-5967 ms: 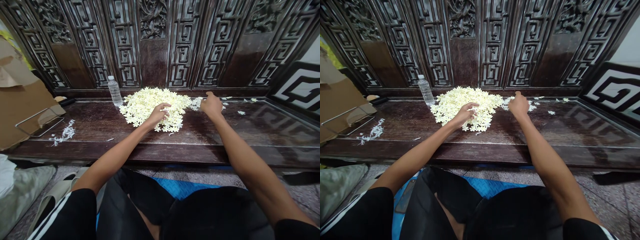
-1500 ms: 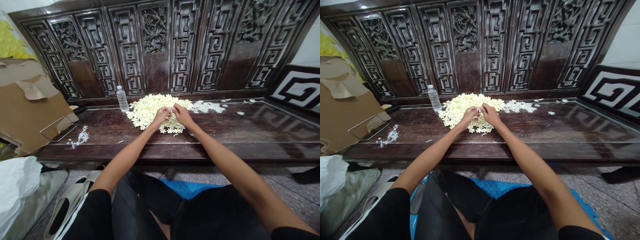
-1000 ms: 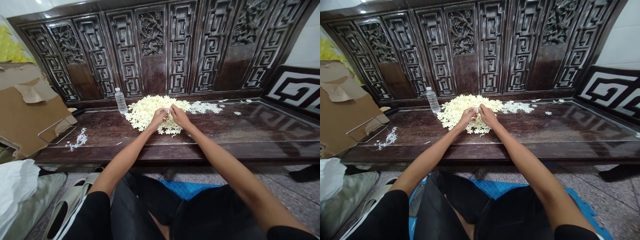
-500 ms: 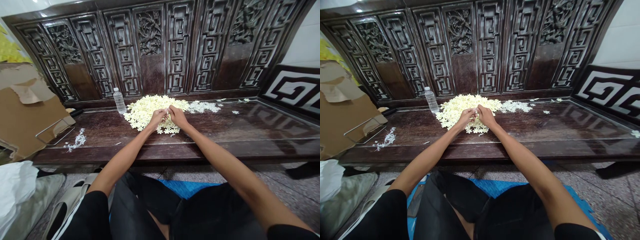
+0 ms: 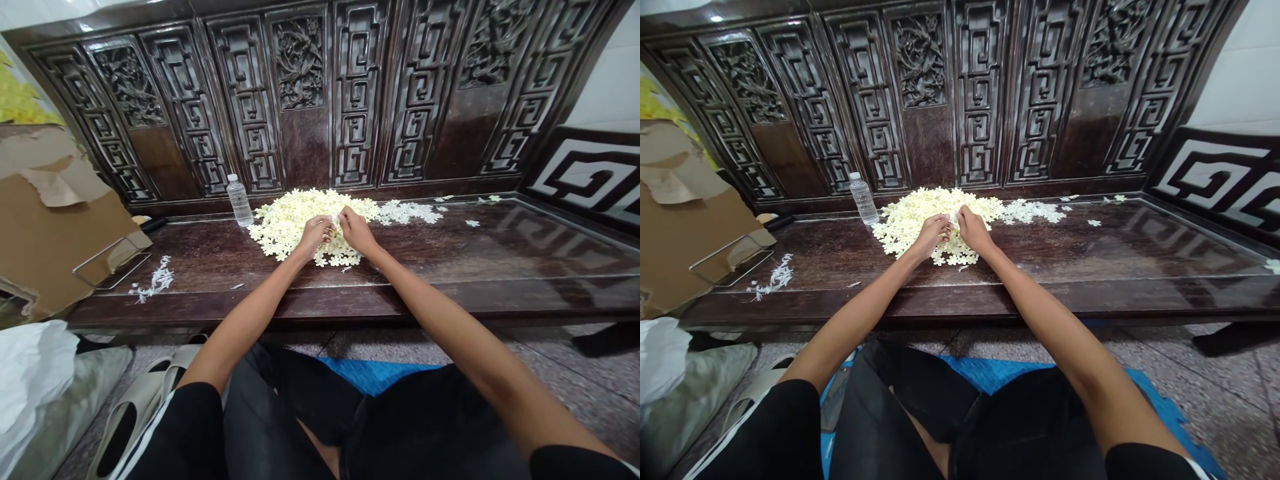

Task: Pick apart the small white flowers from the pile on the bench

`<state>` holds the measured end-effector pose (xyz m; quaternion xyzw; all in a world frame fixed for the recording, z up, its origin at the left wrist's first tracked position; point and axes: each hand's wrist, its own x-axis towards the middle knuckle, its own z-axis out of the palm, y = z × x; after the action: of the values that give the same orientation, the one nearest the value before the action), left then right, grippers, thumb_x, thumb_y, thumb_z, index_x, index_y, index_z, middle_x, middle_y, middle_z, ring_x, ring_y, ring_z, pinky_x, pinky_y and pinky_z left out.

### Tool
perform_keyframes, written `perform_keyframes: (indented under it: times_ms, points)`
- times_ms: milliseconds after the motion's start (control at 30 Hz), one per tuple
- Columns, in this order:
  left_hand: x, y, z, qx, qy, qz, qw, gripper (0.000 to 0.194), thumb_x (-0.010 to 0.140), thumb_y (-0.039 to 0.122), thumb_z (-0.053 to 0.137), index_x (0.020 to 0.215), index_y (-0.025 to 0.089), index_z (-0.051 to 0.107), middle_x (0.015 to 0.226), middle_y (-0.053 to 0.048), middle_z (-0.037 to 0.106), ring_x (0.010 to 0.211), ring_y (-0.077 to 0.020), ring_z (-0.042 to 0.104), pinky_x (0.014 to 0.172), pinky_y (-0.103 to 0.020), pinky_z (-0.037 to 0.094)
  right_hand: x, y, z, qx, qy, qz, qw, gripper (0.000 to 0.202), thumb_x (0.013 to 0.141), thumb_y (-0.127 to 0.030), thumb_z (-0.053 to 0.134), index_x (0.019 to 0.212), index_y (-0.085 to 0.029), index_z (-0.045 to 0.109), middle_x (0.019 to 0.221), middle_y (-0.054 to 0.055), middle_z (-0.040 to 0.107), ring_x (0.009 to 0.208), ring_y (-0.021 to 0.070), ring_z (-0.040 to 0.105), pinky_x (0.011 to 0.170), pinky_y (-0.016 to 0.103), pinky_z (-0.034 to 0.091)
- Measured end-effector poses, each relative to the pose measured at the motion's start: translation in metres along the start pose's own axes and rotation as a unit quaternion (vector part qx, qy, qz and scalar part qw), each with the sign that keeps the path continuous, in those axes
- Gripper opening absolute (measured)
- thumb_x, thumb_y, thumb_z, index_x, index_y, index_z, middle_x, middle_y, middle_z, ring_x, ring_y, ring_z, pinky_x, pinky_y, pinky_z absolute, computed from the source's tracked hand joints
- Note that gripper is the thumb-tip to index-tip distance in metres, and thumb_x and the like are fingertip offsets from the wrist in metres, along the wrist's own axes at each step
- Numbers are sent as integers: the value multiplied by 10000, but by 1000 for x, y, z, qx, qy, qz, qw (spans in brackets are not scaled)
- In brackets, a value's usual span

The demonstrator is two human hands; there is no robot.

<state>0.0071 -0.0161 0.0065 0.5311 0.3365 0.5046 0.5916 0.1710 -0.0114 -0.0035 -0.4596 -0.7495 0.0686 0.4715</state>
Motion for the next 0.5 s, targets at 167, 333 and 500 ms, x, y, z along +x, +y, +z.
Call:
perform_keyframes:
  times_ms: [167,333,500]
  points:
    - [2,0,-4,4,27,-8,1000,56,970,192,611,936,147,613,776,-31,635,576,-83,547,536,-219,440,2,3,-7,31,19,15,999,177,1034,-320,454,872,-252,436,739,0,490,651,189,408,667,335,291]
    - [5,-2,-5,17,34,4,999,92,983,149,565,906,141,615,745,-25,624,570,-82,547,553,-220,455,3,3,-13,90,24,42,995,156,970,-299,553,839,-241,491,723,-8,498,666,178,426,664,326,312]
    - [7,-5,-6,46,33,21,998,124,980,212,633,876,145,620,720,-15,632,553,-76,545,555,-211,456,9,10,-12,190,26,144,971,170,875,-291,612,754,-234,507,619,-14,488,566,152,428,551,291,332]
